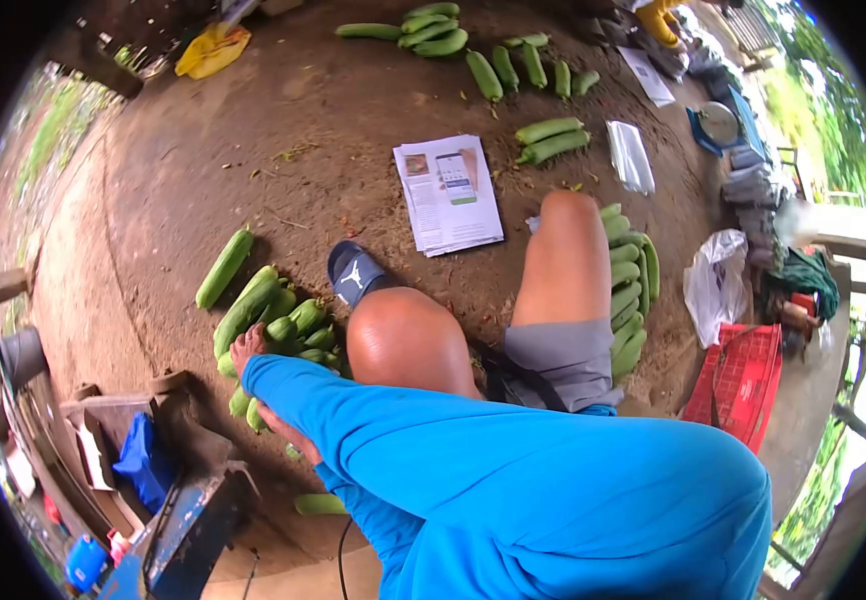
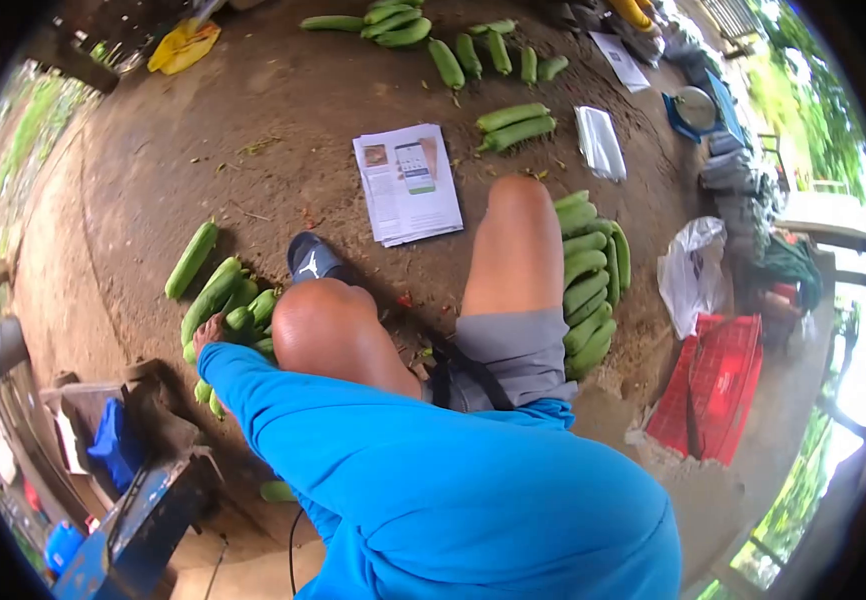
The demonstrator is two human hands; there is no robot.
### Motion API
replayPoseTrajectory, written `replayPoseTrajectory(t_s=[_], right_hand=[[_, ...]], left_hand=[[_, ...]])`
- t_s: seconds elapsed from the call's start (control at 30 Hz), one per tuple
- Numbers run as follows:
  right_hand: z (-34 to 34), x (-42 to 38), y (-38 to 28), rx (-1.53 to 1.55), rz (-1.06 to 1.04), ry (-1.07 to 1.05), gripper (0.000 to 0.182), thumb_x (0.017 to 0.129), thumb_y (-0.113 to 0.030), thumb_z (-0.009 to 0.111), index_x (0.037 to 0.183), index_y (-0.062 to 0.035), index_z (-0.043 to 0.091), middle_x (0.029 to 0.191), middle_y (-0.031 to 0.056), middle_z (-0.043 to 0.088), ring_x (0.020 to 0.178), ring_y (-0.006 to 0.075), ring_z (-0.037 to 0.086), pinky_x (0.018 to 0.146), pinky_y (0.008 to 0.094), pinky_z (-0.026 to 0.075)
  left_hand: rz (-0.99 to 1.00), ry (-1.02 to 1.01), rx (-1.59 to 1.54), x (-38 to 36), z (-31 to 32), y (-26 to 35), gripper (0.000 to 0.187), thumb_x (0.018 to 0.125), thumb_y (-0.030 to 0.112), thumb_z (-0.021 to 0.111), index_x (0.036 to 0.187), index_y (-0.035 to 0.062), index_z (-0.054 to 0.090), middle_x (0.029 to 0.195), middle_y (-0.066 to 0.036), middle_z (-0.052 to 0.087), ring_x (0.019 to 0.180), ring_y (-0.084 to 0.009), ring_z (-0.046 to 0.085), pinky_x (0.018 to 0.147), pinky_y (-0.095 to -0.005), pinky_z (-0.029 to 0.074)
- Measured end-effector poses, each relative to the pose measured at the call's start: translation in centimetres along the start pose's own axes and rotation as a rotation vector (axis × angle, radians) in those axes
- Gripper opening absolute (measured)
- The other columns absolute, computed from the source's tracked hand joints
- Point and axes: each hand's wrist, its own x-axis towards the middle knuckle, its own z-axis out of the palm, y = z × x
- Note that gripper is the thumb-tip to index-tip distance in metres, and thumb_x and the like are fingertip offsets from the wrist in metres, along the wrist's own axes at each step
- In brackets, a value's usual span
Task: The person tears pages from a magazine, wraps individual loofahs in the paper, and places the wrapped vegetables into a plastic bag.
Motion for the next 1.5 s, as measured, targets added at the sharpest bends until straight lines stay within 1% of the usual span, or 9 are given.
replayPoseTrajectory(t_s=[0.43,0.6,0.7,0.8,0.83,0.9,1.0,1.2,1.5], right_hand=[[-15.7,-0.4,2.4,-0.088,-0.257,-0.346,0.053,0.087,-0.046,0.068,0.13,-0.0143,0.064,0.133,0.0103,0.061,0.126,0.0329,0.054,0.1,0.0565,0.042],[-26.8,-0.6,18.7,0.34,-0.339,-0.039,0.053,0.085,-0.051,0.069,0.122,-0.0129,0.069,0.122,0.0122,0.068,0.12,0.0289,0.059,0.099,0.0464,0.046],[-25.0,-4.4,38.2,0.414,-0.633,0.543,0.056,0.086,-0.057,0.065,0.108,-0.0062,0.069,0.102,0.0204,0.067,0.102,0.0339,0.064,0.089,0.0466,0.048],[-19.7,-16.0,58.7,0.476,-0.38,0.659,0.053,0.088,-0.053,0.062,0.112,-0.0065,0.068,0.105,0.0166,0.068,0.1,0.0286,0.065,0.086,0.0419,0.049],[-13.4,-14.7,66.0,1.019,-0.436,0.806,0.051,0.087,-0.048,0.063,0.121,-0.0104,0.067,0.119,0.0164,0.067,0.111,0.0303,0.062,0.095,0.0421,0.048],[-12.6,-24.0,73.0,0.487,0.409,0.648,0.048,0.086,-0.039,0.063,0.123,-0.0089,0.067,0.129,0.0183,0.062,0.12,0.0316,0.059,0.104,0.0424,0.046],[-7.3,-30.7,81.8,0.432,0.929,0.777,0.041,0.082,-0.028,0.057,0.107,0.0018,0.069,0.118,0.0241,0.066,0.105,0.0405,0.066,0.092,0.0496,0.053],[1.1,-35.6,93.6,0.348,1.05,0.871,0.063,0.086,-0.045,0.064,0.125,0.0043,0.058,0.147,0.0276,0.041,0.123,0.0453,0.054,0.107,0.0489,0.043],[4.5,-34.6,95.3,0.203,1.064,0.792,0.048,0.089,-0.039,0.06,0.126,-0.0073,0.06,0.135,0.0169,0.057,0.12,0.0419,0.057,0.102,0.0522,0.046]], left_hand=[[0.073,-0.157,0.326,-0.2,2.0,4.0,0.054,0.098,0.048,0.053,0.138,0.0113,0.053,0.129,-0.005,0.058,0.117,-0.0238,0.054,0.106,-0.0416,0.042],[0.1,-0.226,0.504,-1.1,4.9,4.3,0.053,0.099,0.047,0.053,0.138,0.0111,0.053,0.128,-0.004,0.058,0.116,-0.0234,0.054,0.105,-0.0412,0.042],[0.133,-0.249,0.627,-1.6,7.1,4.1,0.053,0.099,0.047,0.053,0.137,0.011,0.053,0.128,-0.004,0.058,0.116,-0.0232,0.054,0.105,-0.041,0.043],[0.166,-0.243,0.748,-2.1,9.0,4.9,0.053,0.099,0.047,0.053,0.137,0.0108,0.053,0.127,-0.004,0.058,0.115,-0.023,0.054,0.104,-0.0408,0.043],[0.183,-0.235,0.783,-2.4,9.6,5.1,0.053,0.099,0.047,0.053,0.137,0.0108,0.053,0.127,-0.004,0.058,0.115,-0.0229,0.054,0.104,-0.0407,0.043],[0.211,-0.215,0.842,-2.9,10.4,6.0,0.052,0.099,0.046,0.053,0.137,0.0107,0.053,0.127,-0.004,0.058,0.115,-0.0227,0.054,0.104,-0.0405,0.043],[0.25,-0.181,0.905,-3.6,11.3,7.4,0.052,0.099,0.046,0.053,0.137,0.0106,0.053,0.126,-0.004,0.058,0.114,-0.0225,0.054,0.104,-0.0403,0.043],[0.316,-0.123,0.992,-5.4,12.0,10.6,0.052,0.099,0.045,0.052,0.137,0.0103,0.054,0.125,-0.004,0.058,0.114,-0.022,0.054,0.103,-0.0399,0.043],[0.376,-0.086,1.078,-7.8,12.8,13.9,0.051,0.099,0.044,0.052,0.137,0.01,0.054,0.124,-0.004,0.058,0.112,-0.0213,0.054,0.102,-0.0392,0.043]])
